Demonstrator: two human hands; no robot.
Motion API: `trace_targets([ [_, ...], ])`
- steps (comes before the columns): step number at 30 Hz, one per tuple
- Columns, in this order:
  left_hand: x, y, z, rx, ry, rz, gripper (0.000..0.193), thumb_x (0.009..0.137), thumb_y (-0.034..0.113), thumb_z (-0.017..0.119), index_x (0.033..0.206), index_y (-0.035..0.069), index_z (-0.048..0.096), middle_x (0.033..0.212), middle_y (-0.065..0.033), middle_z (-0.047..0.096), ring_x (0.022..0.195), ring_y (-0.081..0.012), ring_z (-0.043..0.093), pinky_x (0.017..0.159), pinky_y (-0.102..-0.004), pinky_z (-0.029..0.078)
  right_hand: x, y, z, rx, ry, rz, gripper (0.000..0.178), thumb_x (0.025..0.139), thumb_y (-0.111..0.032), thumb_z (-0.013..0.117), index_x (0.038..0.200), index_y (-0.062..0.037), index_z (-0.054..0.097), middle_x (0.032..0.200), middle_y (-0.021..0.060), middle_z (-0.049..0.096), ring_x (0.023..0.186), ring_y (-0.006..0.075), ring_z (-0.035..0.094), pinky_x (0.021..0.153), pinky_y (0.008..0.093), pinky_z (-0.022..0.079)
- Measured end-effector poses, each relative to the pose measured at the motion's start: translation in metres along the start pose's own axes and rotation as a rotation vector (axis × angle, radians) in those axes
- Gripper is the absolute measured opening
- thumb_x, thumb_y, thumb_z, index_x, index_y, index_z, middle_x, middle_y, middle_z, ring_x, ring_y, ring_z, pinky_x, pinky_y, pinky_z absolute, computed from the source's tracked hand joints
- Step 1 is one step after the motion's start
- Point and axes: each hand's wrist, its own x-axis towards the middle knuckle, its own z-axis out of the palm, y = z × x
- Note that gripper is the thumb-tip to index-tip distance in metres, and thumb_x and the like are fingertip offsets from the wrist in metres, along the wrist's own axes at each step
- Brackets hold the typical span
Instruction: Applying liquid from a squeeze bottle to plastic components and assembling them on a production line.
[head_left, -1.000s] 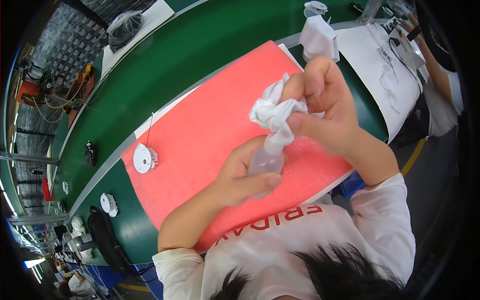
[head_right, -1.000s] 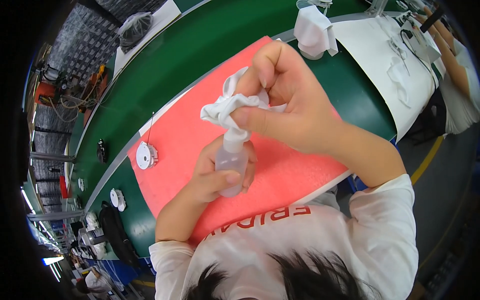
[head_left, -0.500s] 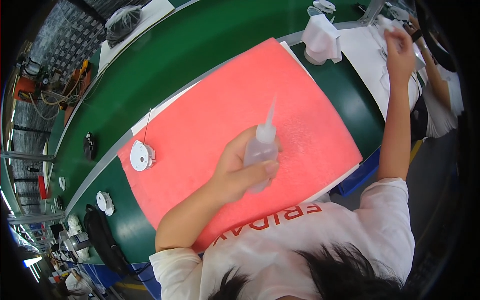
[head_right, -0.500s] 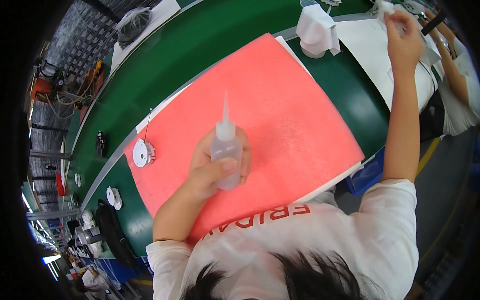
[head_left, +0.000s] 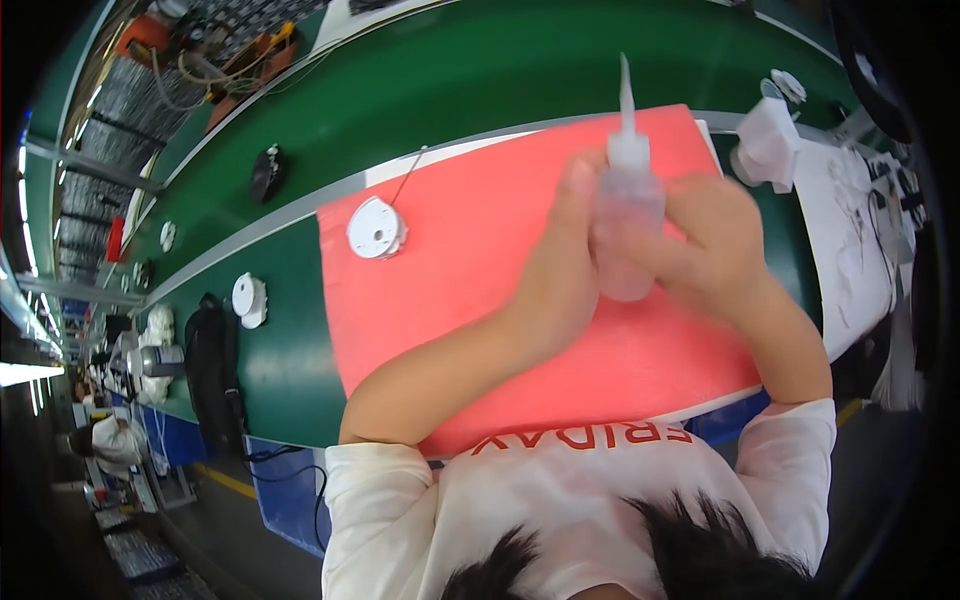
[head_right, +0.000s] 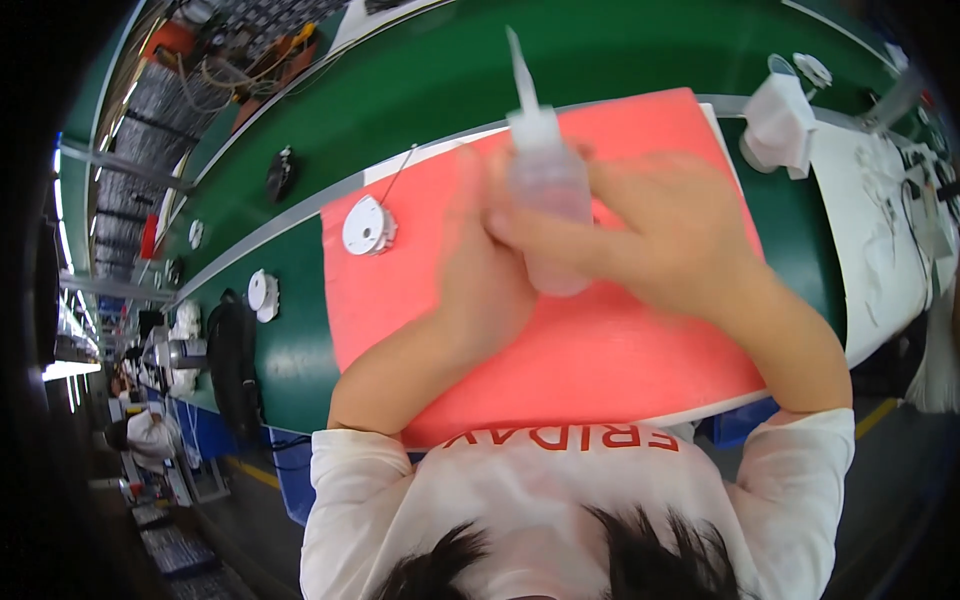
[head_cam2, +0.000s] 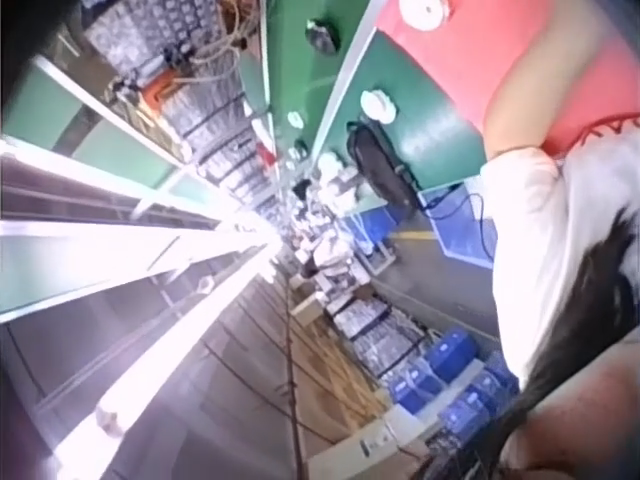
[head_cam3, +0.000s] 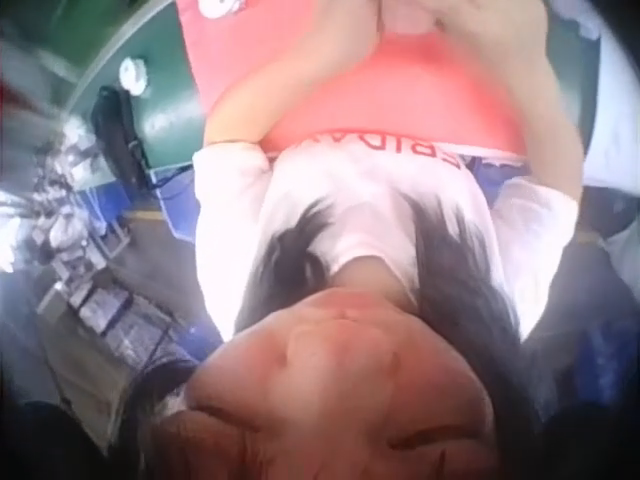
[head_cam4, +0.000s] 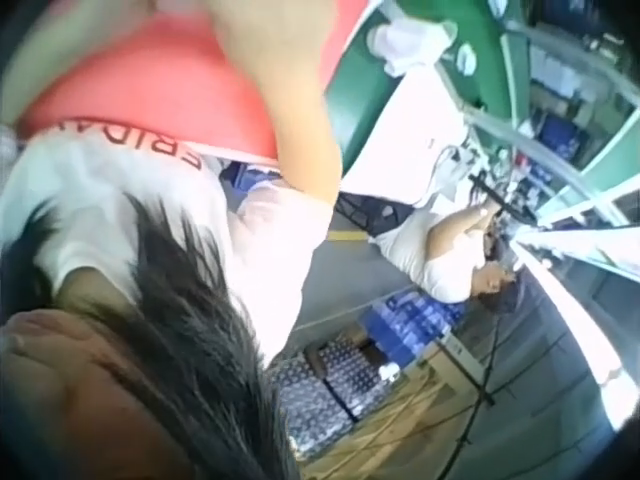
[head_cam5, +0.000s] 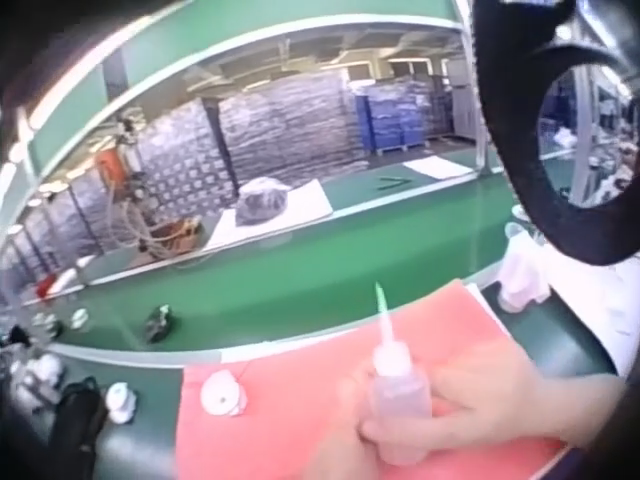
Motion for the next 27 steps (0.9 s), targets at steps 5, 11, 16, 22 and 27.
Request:
trace_targets([
  [5,-0.001,0.05,-0.015,0.498,0.213,0.343,0.06,0.086,0.054,0.029,0.114,0.003,0.045,0.106,-0.0084,0.05,0.098,-0.0188,0.049,0.081,-0.0336,0.04,0.06,0.03,0.026,0.057,0.589,-0.031,0.041,0.065,-0.003,0.068,0.103,-0.0049,0.056,0.094,0.0099,0.059,0.075,0.0187,0.058,0.063,0.0254,0.047],
  [11,-0.034,0.081,-0.123,2.02,0.529,-0.03,0.052,0.076,0.044,0.052,0.099,-0.002,0.053,0.095,-0.0207,0.056,0.086,-0.0297,0.057,0.072,-0.0366,0.047,0.048,0.05,0.061,0.882,0.56,0.726,0.036,0.075,-0.019,0.064,0.103,0.0006,0.052,0.092,0.0046,0.056,0.077,0.0095,0.053,0.064,0.0197,0.044],
  [16,-0.041,0.068,-0.154,2.009,0.556,-0.59,0.055,0.066,0.047,0.063,0.086,-0.004,0.056,0.078,-0.0177,0.062,0.073,-0.0308,0.061,0.065,-0.0363,0.049,0.053,0.037,0.047,0.467,0.767,0.124,0.042,0.066,-0.016,0.071,0.101,-0.0004,0.054,0.097,0.0073,0.056,0.077,0.0134,0.057,0.065,0.0232,0.046],
  [22,-0.023,0.072,-0.164,1.878,0.572,-0.387,0.049,0.066,0.037,0.063,0.087,-0.007,0.052,0.082,-0.021,0.058,0.072,-0.0293,0.06,0.065,-0.0348,0.047,0.05,0.035,0.068,0.786,0.63,0.487,0.045,0.067,-0.024,0.07,0.097,-0.0004,0.047,0.086,0.0066,0.051,0.07,0.0129,0.052,0.06,0.0228,0.043],
  [27,-0.004,0.075,-0.16,0.816,0.441,0.087,0.047,0.071,0.025,0.061,0.105,-0.003,0.045,0.091,-0.0107,0.056,0.085,-0.0209,0.057,0.068,-0.0314,0.047,0.048,0.041,0.068,0.489,0.553,0.326,0.053,0.069,-0.035,0.07,0.1,-0.0056,0.038,0.079,0.0054,0.048,0.064,0.0121,0.049,0.056,0.023,0.041],
])
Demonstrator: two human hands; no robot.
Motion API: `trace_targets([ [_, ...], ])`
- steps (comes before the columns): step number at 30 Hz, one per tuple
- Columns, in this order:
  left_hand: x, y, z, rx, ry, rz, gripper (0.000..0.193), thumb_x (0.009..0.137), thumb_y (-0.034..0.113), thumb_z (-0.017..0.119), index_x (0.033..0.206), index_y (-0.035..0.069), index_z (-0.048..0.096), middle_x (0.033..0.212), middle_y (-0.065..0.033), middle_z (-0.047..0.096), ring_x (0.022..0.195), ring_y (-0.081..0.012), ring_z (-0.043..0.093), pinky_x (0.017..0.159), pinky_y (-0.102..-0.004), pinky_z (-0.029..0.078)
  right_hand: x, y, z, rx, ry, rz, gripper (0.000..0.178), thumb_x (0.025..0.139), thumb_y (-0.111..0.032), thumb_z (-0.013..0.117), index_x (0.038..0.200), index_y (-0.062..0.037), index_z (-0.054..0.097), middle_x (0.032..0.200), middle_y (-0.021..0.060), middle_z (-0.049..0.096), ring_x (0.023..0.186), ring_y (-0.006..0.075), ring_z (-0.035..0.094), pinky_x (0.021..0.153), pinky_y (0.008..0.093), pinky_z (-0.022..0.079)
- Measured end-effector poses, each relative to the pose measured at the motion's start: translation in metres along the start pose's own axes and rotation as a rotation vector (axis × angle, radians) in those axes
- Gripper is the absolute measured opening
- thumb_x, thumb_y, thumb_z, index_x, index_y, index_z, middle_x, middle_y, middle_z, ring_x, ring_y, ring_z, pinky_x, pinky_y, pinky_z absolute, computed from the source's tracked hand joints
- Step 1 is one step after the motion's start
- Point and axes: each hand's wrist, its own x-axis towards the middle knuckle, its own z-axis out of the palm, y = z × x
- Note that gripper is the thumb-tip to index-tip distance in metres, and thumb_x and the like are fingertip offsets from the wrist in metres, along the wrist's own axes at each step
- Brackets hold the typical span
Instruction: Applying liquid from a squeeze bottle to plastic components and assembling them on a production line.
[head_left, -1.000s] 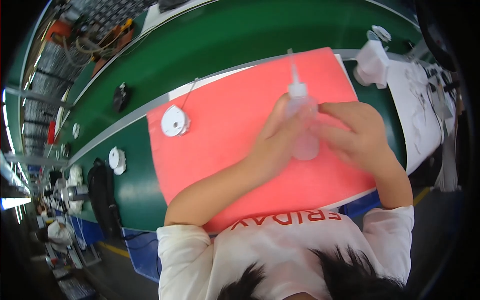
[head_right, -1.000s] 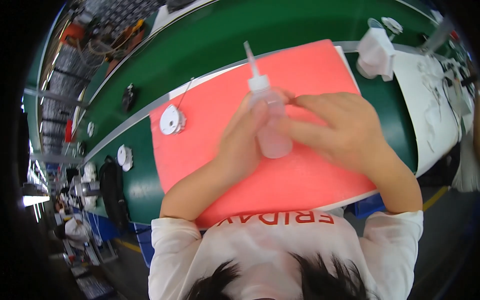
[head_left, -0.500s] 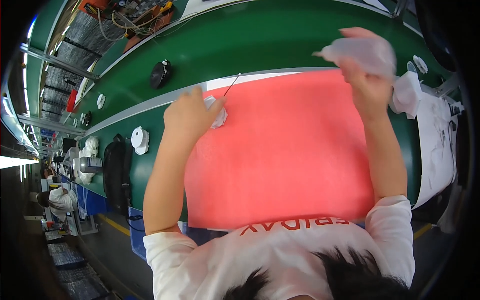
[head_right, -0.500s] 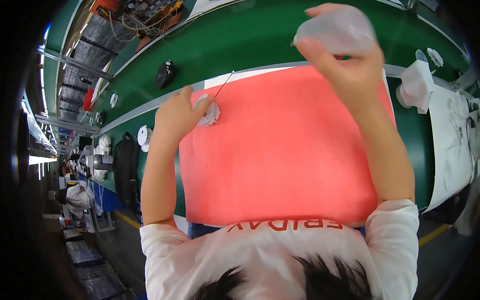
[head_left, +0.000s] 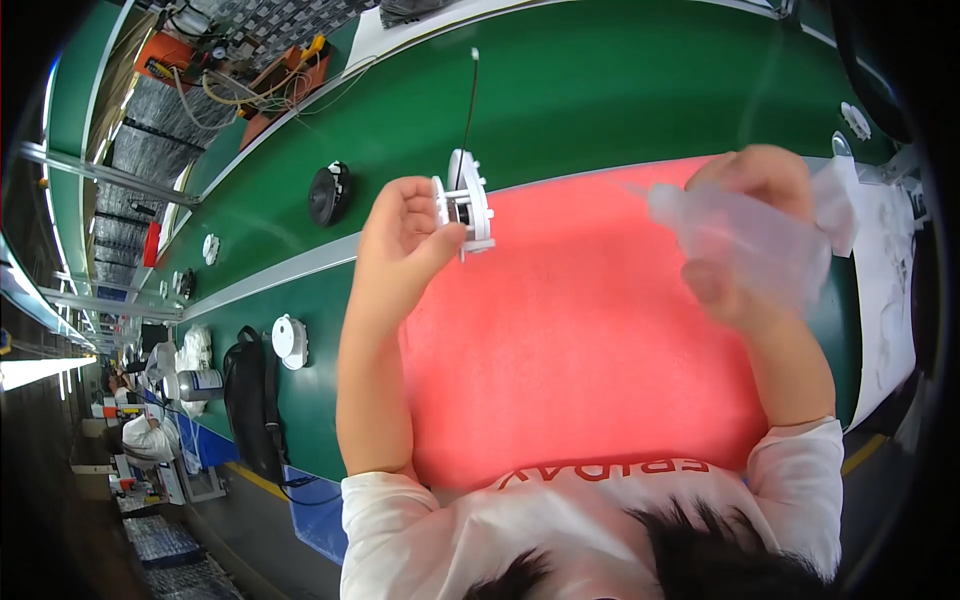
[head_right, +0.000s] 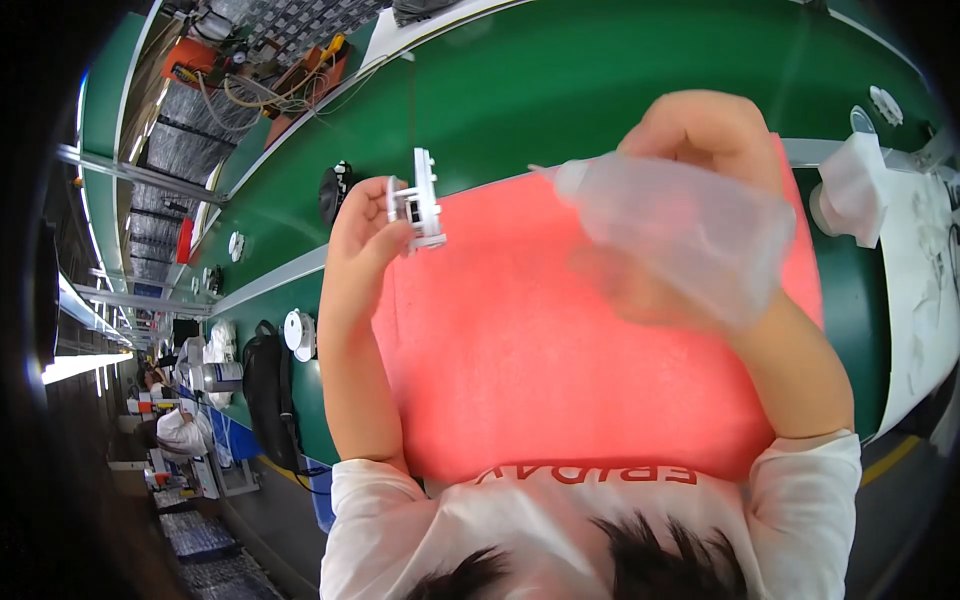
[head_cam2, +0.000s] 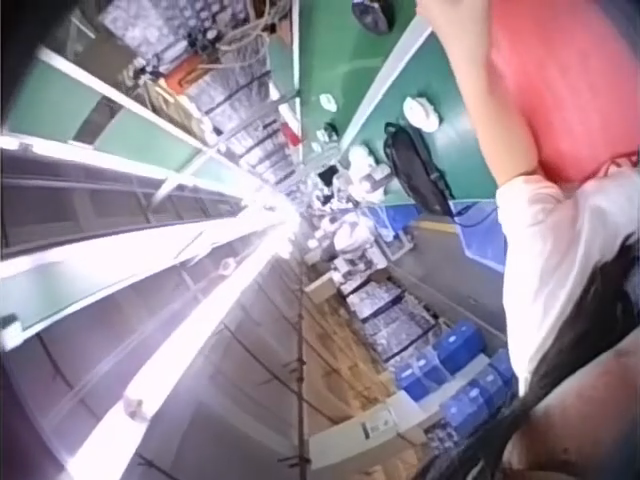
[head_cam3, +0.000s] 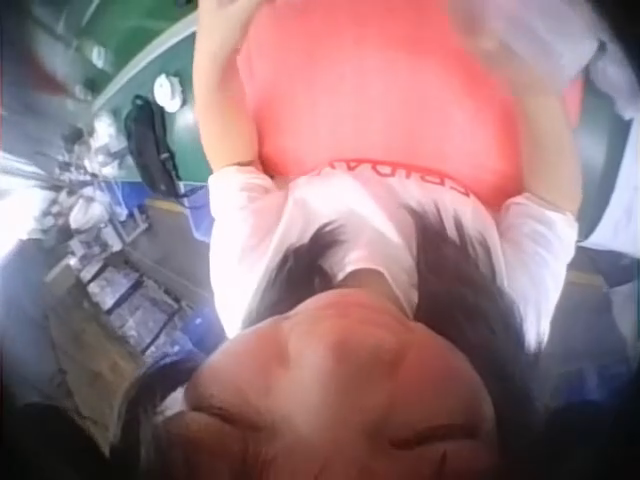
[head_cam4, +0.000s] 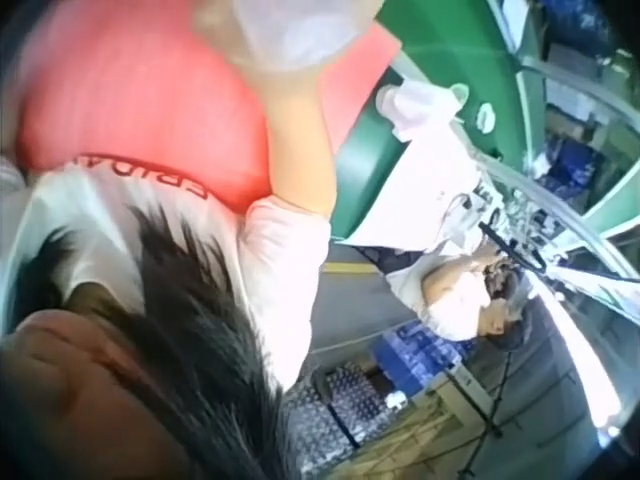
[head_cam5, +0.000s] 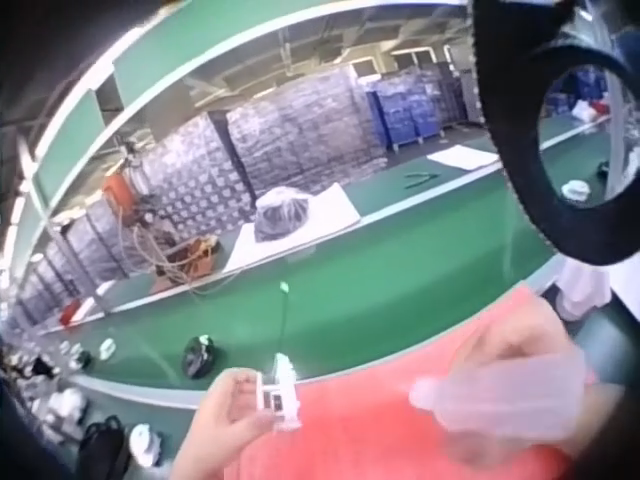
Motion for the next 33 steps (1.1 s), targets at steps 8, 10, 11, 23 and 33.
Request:
trace_targets([
  [8,-0.01,-0.011,0.033,-0.596,-0.211,0.062,0.058,0.069,0.015,0.063,0.118,0.001,0.036,0.111,-0.0115,0.048,0.1,-0.0228,0.053,0.082,-0.0344,0.046,0.008,-0.027,-0.014,0.243,-0.316,0.035,0.065,0.061,-0.031,0.077,0.104,-0.0053,0.035,0.082,0.012,0.05,0.057,0.0131,0.045,0.049,0.0237,0.036],
  [10,-0.011,-0.008,0.044,-0.495,-0.172,0.193,0.058,0.066,0.006,0.064,0.117,0.001,0.036,0.112,-0.0122,0.046,0.1,-0.0231,0.052,0.083,-0.0348,0.046,0.007,-0.028,-0.013,0.249,-0.313,0.038,0.065,0.062,-0.03,0.077,0.104,-0.0054,0.035,0.082,0.0123,0.05,0.057,0.0135,0.045,0.049,0.0241,0.036],
  [11,-0.012,-0.007,0.048,-0.39,-0.13,0.326,0.06,0.063,-0.003,0.065,0.115,0.001,0.036,0.113,-0.0129,0.045,0.101,-0.0235,0.051,0.083,-0.0353,0.046,0.007,-0.028,-0.013,0.256,-0.31,0.035,0.064,0.062,-0.029,0.077,0.105,-0.0056,0.036,0.082,0.0126,0.05,0.057,0.0139,0.045,0.049,0.0245,0.036],
  [23,-0.028,-0.011,0.062,-0.065,-0.136,0.498,0.071,0.053,-0.007,0.072,0.113,0.003,0.035,0.113,-0.0142,0.037,0.108,-0.0254,0.044,0.089,-0.0367,0.042,-0.003,-0.034,-0.005,0.341,-0.241,0.015,0.06,0.062,-0.018,0.075,0.109,-0.0081,0.039,0.083,0.015,0.051,0.056,0.018,0.045,0.048,0.0291,0.034],
  [33,-0.032,-0.013,0.063,0.048,-0.057,0.614,0.069,0.051,-0.001,0.073,0.111,0.004,0.04,0.111,-0.016,0.042,0.103,-0.0271,0.045,0.083,-0.0364,0.041,-0.01,-0.029,-0.003,0.27,-0.187,-0.07,0.056,0.064,-0.023,0.073,0.106,-0.0104,0.039,0.081,0.0132,0.052,0.054,0.0206,0.048,0.046,0.0322,0.036],
])
